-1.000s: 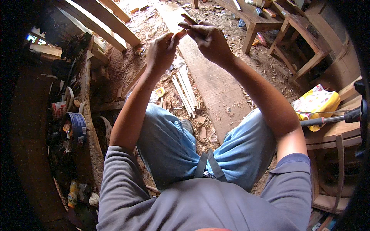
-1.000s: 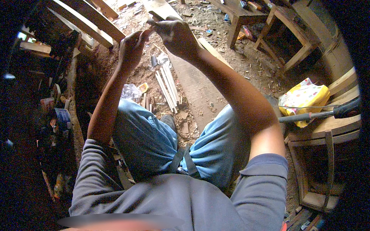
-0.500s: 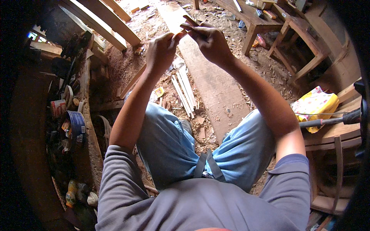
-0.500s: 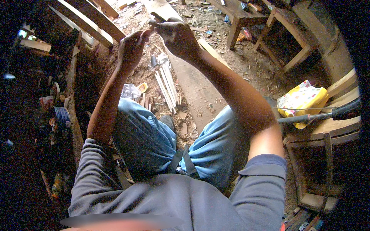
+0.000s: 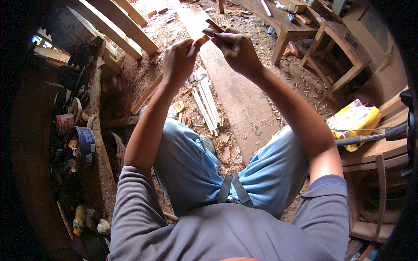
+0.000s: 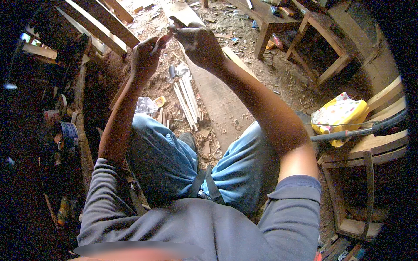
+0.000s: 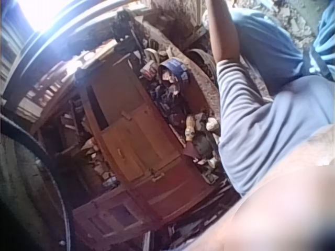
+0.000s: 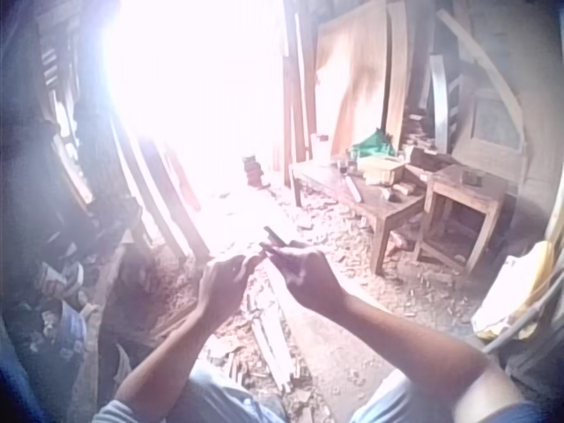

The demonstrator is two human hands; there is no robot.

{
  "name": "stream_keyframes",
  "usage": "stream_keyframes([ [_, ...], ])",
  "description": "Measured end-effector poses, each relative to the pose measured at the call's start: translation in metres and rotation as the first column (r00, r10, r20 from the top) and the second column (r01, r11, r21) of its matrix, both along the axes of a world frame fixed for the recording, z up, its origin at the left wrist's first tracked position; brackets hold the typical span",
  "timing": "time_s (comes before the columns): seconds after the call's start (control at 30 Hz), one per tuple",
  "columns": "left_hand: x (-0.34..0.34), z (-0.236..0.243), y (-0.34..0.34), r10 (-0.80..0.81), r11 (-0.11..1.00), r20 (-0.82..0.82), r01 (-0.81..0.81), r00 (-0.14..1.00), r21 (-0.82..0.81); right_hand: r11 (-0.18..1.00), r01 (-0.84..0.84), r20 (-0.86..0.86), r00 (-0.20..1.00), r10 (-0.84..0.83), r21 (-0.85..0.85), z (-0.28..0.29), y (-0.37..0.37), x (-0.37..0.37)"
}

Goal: The person sits on the floor and uses a small knife to shave and shape thin wooden sticks. They hold each stick with one hand and carefully pare the edges with the other, then place the finished pieces on a pile nearby.

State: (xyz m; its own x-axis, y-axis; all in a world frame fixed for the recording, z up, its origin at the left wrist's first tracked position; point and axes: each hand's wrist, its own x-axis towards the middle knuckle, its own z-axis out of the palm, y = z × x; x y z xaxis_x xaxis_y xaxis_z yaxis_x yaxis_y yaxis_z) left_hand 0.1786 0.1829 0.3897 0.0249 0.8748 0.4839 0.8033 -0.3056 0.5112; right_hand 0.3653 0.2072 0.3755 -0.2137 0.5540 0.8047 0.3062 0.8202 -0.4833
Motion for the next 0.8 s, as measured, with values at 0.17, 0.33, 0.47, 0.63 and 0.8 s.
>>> stream_keyframes([
  [0.17, -0.001, 0.000, 0.000, 0.018, 0.999, -0.076, -0.016, 0.997, 0.030, 0.998, 0.009, -0.014, 1.000, -0.008, 0.058, 0.001, 0.003, -0.001],
  [0.33, -0.009, -0.006, 0.010, -0.020, 0.999, 0.065, 0.022, 0.998, -0.026, 0.999, 0.019, 0.036, 0.999, -0.017, -0.048, 0.001, -0.002, 0.001],
  [0.47, -0.014, -0.012, 0.014, -0.042, 0.999, 0.117, 0.043, 0.992, -0.005, 0.998, 0.011, 0.061, 0.998, -0.007, -0.067, 0.000, -0.004, 0.000],
  [0.63, -0.012, -0.006, 0.011, -0.043, 0.999, 0.158, 0.042, 0.986, 0.014, 0.997, 0.011, 0.017, 1.000, -0.009, -0.071, -0.002, -0.001, -0.002],
  [0.8, -0.009, 0.003, 0.005, -0.021, 1.000, -0.012, 0.021, 1.000, 0.012, 0.997, 0.031, 0.052, 0.998, -0.027, -0.068, -0.003, 0.000, -0.001],
])
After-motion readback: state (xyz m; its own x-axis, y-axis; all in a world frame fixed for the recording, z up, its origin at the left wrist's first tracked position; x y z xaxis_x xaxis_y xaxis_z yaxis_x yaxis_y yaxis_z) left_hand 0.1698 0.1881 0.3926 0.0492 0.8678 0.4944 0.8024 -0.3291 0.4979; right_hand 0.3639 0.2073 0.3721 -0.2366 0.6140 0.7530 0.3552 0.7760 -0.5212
